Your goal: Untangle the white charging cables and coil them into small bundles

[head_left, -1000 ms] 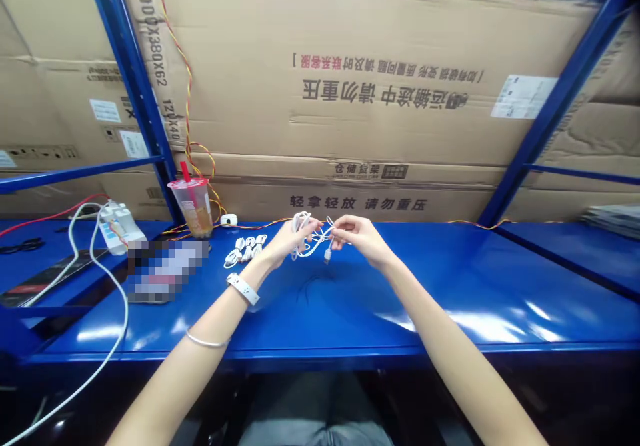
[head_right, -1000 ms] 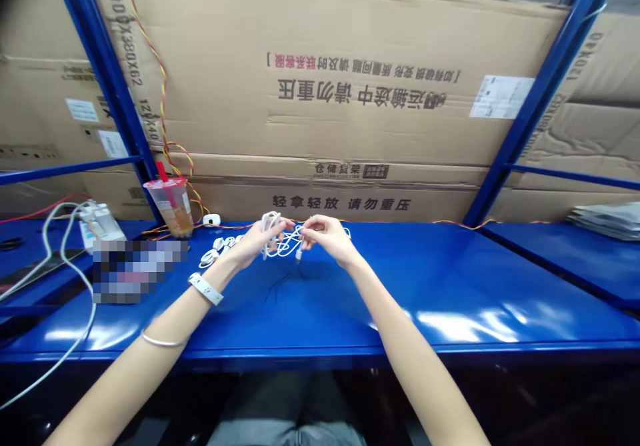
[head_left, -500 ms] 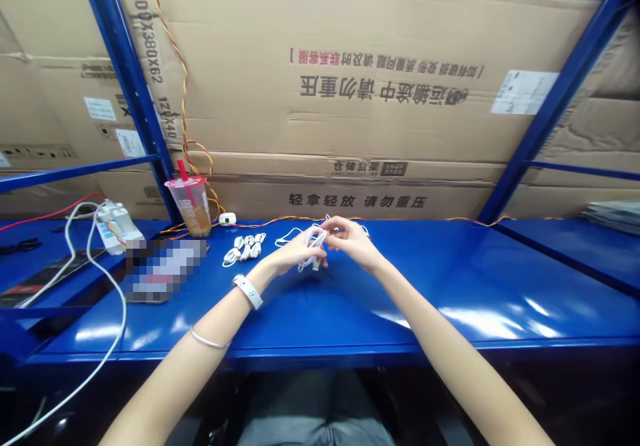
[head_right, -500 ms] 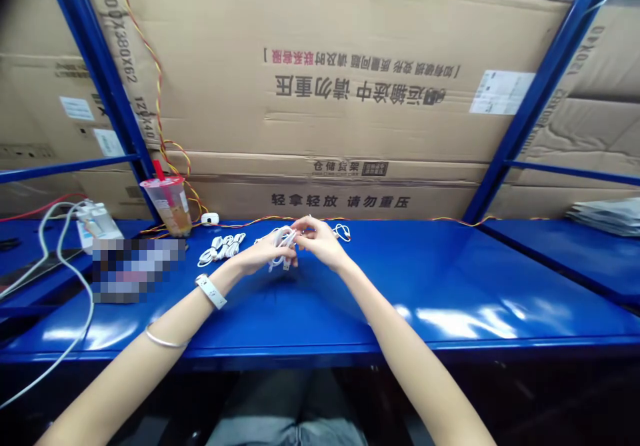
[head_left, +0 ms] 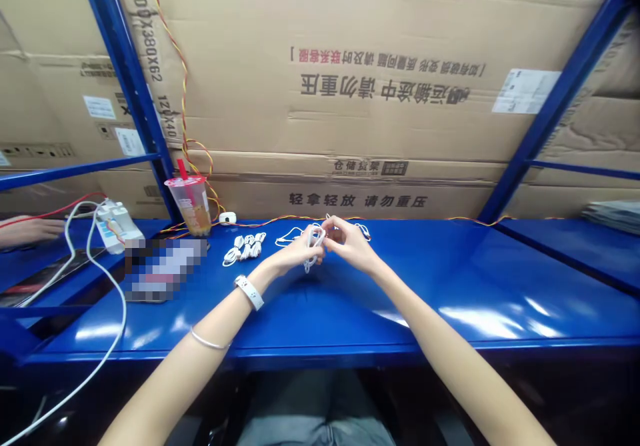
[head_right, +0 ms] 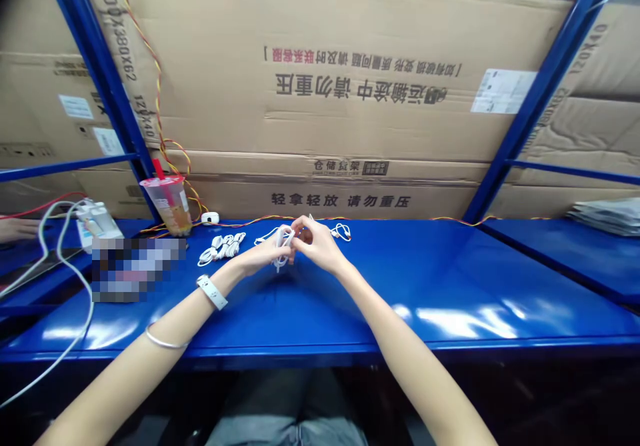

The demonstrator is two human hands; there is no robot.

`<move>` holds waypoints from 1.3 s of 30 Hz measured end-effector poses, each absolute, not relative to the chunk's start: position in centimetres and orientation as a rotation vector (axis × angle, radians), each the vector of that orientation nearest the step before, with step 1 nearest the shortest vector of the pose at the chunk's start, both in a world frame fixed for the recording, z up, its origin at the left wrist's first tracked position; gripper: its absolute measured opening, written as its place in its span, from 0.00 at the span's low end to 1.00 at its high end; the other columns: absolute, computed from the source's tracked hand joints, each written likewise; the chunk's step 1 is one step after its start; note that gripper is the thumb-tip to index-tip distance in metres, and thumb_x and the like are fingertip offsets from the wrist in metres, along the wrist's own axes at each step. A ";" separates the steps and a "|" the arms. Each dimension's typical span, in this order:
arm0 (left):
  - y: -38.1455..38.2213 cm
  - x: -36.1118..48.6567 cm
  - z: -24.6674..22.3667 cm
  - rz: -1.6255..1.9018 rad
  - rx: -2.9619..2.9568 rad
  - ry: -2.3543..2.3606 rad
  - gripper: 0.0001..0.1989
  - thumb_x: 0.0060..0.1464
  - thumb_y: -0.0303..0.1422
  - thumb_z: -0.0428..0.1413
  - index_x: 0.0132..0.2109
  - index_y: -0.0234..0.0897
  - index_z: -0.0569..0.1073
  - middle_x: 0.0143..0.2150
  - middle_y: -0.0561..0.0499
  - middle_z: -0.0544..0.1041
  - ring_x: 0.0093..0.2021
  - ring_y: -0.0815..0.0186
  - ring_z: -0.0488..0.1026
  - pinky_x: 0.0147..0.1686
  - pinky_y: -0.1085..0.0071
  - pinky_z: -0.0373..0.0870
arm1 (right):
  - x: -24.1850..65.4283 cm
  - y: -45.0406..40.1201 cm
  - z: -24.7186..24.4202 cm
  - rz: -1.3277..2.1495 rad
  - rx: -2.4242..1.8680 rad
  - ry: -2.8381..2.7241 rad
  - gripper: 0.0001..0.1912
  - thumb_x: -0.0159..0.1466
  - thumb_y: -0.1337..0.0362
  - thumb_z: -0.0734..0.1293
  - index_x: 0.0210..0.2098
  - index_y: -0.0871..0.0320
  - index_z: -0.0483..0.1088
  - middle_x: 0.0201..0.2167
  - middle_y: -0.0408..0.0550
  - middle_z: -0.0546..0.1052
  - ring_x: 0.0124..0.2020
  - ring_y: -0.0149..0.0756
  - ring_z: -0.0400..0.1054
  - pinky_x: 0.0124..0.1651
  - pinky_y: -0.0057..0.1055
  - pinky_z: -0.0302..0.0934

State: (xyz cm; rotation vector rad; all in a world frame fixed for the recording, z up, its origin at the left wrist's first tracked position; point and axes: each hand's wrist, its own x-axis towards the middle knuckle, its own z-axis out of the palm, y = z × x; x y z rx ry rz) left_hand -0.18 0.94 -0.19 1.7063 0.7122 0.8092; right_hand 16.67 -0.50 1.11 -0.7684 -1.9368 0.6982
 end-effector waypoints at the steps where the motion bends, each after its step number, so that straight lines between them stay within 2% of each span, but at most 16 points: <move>1: 1.0 -0.2 -0.2 0.812 1.710 0.731 0.18 0.46 0.26 0.54 0.46 0.38 0.61 0.30 0.57 0.68 0.30 0.71 0.68 0.33 0.72 0.65 | 16.6 -0.6 1.1 0.630 -0.792 -1.950 0.06 0.58 0.67 0.63 0.37 0.57 0.64 0.29 0.42 0.71 0.26 0.29 0.66 0.30 0.27 0.62; 4: 0.9 -0.3 -0.2 0.791 1.740 0.737 0.18 0.46 0.26 0.54 0.46 0.38 0.62 0.31 0.57 0.68 0.30 0.71 0.67 0.32 0.71 0.65 | 16.4 -0.7 1.1 0.477 -0.838 -1.967 0.06 0.57 0.68 0.62 0.35 0.58 0.65 0.27 0.42 0.71 0.26 0.30 0.66 0.30 0.27 0.61; 7: 0.6 -0.3 0.0 0.728 1.785 0.647 0.15 0.48 0.28 0.56 0.44 0.38 0.65 0.34 0.55 0.71 0.35 0.68 0.70 0.40 0.69 0.66 | 16.4 -0.6 1.0 0.433 -0.878 -1.943 0.04 0.56 0.69 0.62 0.32 0.58 0.64 0.25 0.42 0.71 0.24 0.30 0.66 0.28 0.26 0.60; 11: 0.6 -0.5 0.2 0.613 1.726 0.505 0.17 0.55 0.39 0.55 0.50 0.37 0.67 0.44 0.47 0.74 0.46 0.64 0.71 0.49 0.64 0.65 | 16.6 -0.6 1.0 0.560 -0.933 -1.880 0.05 0.57 0.68 0.62 0.32 0.56 0.59 0.20 0.38 0.68 0.18 0.29 0.63 0.21 0.25 0.56; 14: 1.0 -1.1 0.3 0.550 1.652 0.477 0.21 0.58 0.47 0.50 0.49 0.36 0.69 0.46 0.43 0.74 0.44 0.62 0.73 0.47 0.62 0.67 | 16.8 -0.7 1.3 0.779 -0.854 -1.880 0.06 0.59 0.64 0.62 0.34 0.54 0.57 0.21 0.38 0.69 0.18 0.30 0.64 0.22 0.27 0.57; 18: 1.1 -1.8 0.4 0.528 1.710 0.576 0.28 0.58 0.55 0.43 0.40 0.34 0.72 0.37 0.45 0.74 0.35 0.65 0.73 0.37 0.67 0.68 | 16.8 -0.9 1.7 0.865 -0.748 -1.940 0.09 0.59 0.61 0.65 0.32 0.55 0.58 0.26 0.40 0.68 0.25 0.29 0.65 0.28 0.27 0.60; 21: 0.8 -1.8 0.6 0.485 1.785 0.567 0.28 0.58 0.55 0.41 0.38 0.34 0.71 0.33 0.47 0.73 0.30 0.67 0.71 0.33 0.69 0.67 | 16.6 -0.8 1.5 0.886 -0.769 -1.941 0.10 0.58 0.61 0.65 0.32 0.56 0.58 0.24 0.39 0.66 0.23 0.28 0.64 0.26 0.26 0.59; 25: 0.4 -1.5 0.7 0.455 1.835 0.602 0.27 0.59 0.54 0.41 0.39 0.34 0.72 0.32 0.48 0.74 0.30 0.66 0.70 0.32 0.70 0.66 | 16.5 -0.7 1.2 0.831 -0.838 -1.922 0.10 0.57 0.64 0.65 0.37 0.55 0.61 0.28 0.40 0.68 0.20 0.27 0.63 0.22 0.25 0.57; 29: 0.4 -1.4 0.9 0.451 1.915 0.553 0.23 0.58 0.51 0.47 0.36 0.34 0.72 0.31 0.48 0.74 0.32 0.65 0.70 0.34 0.68 0.66 | 16.5 -0.8 1.4 0.758 -0.873 -1.968 0.07 0.56 0.64 0.65 0.35 0.57 0.66 0.32 0.45 0.71 0.25 0.30 0.66 0.26 0.28 0.60; 34: 0.2 -1.3 1.2 0.402 1.826 0.534 0.13 0.53 0.41 0.57 0.37 0.35 0.71 0.33 0.49 0.74 0.35 0.65 0.72 0.40 0.67 0.67 | 16.5 -0.8 1.2 0.829 -0.909 -1.938 0.09 0.53 0.65 0.66 0.33 0.57 0.62 0.27 0.43 0.72 0.26 0.34 0.69 0.27 0.29 0.62; 39: 0.6 -1.1 0.7 0.405 1.633 0.525 0.11 0.57 0.38 0.50 0.39 0.34 0.70 0.36 0.47 0.74 0.34 0.64 0.73 0.38 0.65 0.69 | 16.5 -0.5 0.9 0.797 -0.929 -1.897 0.09 0.49 0.71 0.62 0.31 0.57 0.62 0.23 0.40 0.69 0.22 0.29 0.63 0.24 0.26 0.58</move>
